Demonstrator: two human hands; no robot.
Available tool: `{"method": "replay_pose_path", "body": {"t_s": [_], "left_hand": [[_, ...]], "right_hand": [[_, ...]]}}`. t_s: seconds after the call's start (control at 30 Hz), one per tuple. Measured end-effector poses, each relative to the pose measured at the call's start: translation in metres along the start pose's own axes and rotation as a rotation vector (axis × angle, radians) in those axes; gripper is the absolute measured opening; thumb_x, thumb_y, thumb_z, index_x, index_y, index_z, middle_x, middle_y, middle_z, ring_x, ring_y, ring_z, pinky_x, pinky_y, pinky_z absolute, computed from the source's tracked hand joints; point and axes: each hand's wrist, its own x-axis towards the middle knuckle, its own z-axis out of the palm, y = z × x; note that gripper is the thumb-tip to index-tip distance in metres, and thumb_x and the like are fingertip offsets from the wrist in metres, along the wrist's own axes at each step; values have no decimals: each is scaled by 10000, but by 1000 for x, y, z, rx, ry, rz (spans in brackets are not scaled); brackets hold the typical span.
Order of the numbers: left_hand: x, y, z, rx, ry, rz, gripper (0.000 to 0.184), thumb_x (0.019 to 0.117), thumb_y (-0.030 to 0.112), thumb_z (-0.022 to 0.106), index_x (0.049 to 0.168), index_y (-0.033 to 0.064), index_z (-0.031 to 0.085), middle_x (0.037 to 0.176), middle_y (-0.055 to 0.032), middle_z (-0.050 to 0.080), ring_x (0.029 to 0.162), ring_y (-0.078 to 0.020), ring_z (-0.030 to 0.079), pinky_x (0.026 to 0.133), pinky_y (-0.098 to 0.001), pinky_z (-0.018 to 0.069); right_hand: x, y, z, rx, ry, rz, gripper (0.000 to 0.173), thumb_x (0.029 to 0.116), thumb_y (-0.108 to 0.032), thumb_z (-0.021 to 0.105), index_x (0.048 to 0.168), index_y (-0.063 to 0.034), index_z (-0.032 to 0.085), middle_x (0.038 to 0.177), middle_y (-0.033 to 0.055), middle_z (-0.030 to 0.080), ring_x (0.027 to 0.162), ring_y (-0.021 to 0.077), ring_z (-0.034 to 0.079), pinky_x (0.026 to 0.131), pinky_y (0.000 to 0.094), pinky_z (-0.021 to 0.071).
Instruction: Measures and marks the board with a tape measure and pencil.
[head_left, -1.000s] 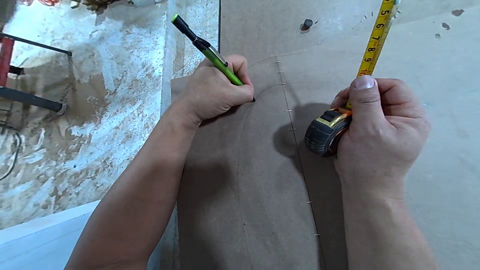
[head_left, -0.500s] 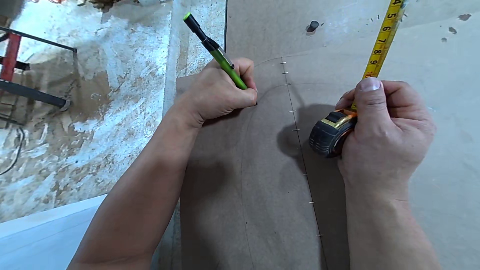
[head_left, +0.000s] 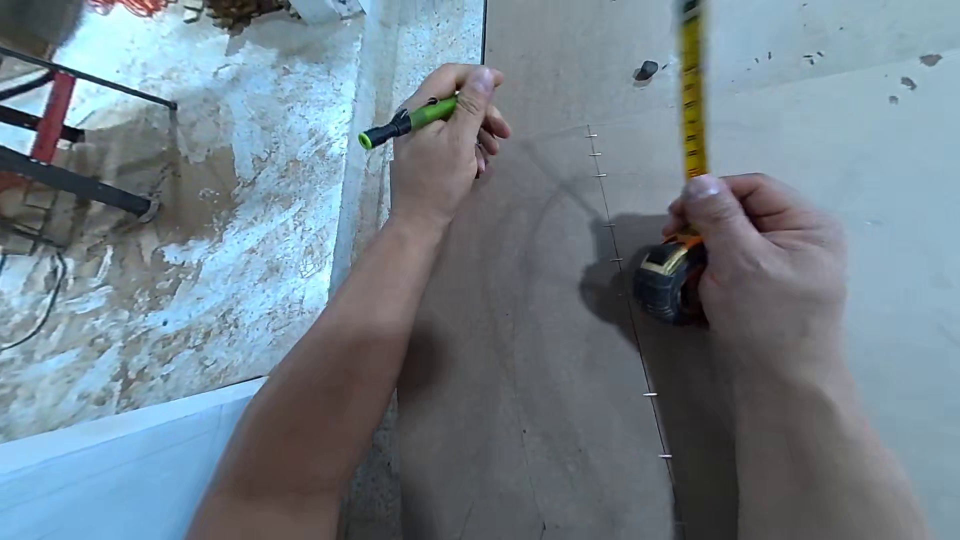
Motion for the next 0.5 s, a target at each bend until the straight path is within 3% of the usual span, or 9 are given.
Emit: {"method": "replay_pose_path", "body": {"t_s": [0.13, 0.23, 0.27, 0.37, 0.5], "left_hand": [[0, -4, -10, 108, -7, 28, 218, 1067, 153, 554, 1209, 33, 667, 939, -47, 741, 767, -139, 707, 603, -274, 583], [1, -3, -15, 126, -194, -12, 264, 986, 37, 579, 1233, 48, 670, 1007, -51, 756, 920, -148, 730, 820, -341, 623], [1, -4, -15, 123, -243, -20, 271, 967, 14, 594, 1221, 53, 680, 1005, -46, 761, 928, -140, 729, 840, -335, 617], [2, -7, -18, 152, -350, -10, 269, 943, 31, 673, 1203, 94, 696, 995, -16, 736, 908, -105, 704, 818, -297, 604], [1, -10, -16, 232, -385, 24, 274, 921, 86, 715, 1191, 132, 707, 954, 16, 706, 839, -79, 669, 747, -269, 576]], "right_hand": [[3, -35, 14, -470, -202, 219, 326, 1044, -464, 593, 859, -245, 748, 655, -45, 648, 535, 124, 596, 456, 384, 461], [23, -56, 30, -791, -348, 319, 381, 1042, -490, 573, 794, -236, 710, 654, 15, 619, 611, 217, 613, 517, 487, 455], [30, -59, 34, -871, -395, 349, 416, 1039, -503, 569, 765, -211, 681, 662, 47, 613, 641, 257, 619, 528, 511, 454], [42, -58, 41, -1032, -477, 349, 500, 1035, -552, 530, 731, -173, 647, 701, 99, 626, 698, 319, 647, 540, 556, 473], [49, -59, 40, -1054, -568, 363, 560, 1034, -611, 506, 704, -180, 644, 659, 66, 618, 642, 267, 632, 527, 523, 477]]}}
